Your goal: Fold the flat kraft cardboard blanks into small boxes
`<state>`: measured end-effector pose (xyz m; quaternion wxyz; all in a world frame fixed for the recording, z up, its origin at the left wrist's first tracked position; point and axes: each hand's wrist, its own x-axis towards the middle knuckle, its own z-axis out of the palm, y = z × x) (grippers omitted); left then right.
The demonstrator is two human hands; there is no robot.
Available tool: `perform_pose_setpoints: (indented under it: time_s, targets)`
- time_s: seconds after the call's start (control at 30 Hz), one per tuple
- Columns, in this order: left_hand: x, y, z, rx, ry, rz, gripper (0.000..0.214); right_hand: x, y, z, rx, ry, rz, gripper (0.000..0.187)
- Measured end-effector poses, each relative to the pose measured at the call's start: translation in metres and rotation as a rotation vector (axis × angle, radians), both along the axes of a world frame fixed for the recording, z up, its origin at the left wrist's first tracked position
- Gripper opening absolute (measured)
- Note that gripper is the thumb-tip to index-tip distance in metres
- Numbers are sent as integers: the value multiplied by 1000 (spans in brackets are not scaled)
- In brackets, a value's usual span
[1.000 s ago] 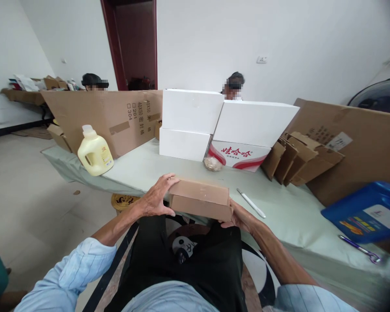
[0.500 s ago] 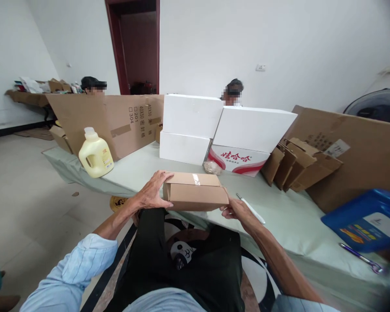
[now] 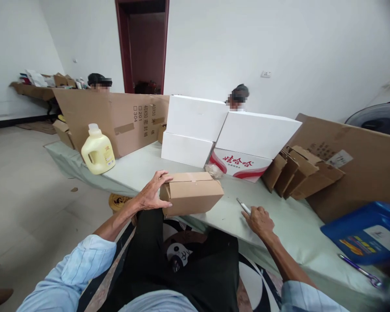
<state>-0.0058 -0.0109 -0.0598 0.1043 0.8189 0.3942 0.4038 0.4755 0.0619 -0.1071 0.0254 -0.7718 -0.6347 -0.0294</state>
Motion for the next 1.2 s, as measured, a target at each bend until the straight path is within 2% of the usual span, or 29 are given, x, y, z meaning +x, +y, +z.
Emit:
perform_pose_setpoints:
  time_s: [0.23,0.37,0.47,0.57,0.67,0.77,0.83,0.97,1.2]
  targets:
    - [2,-11,-1,32,44,36,92,12,4,-12,-5,74,-16,26]
    - [4,-14,-1,40,43,45,86,10,0,-10,72,151,-35,28]
    - [4,-15,-1,57,50,29,83,2,-6,-2,155,213,-16,33]
    - [5,-17,-1,64,55,15,82,-18,-20,23,286,372,153,36]
    - [6,-20,2,68,65,16,82,-50,-44,65,397,664,473,43]
    - [8,-24,5,76,77,11,83,-82,-68,108,320,690,691,48]
    - [10,-26,7,86,82,-4,84,-97,-79,128,254,651,772,50]
    - [13,-29,10,109,88,-22,83,-111,-86,147,174,566,842,55]
    - [15,-30,11,129,93,-27,82,-115,-82,158,163,457,903,60]
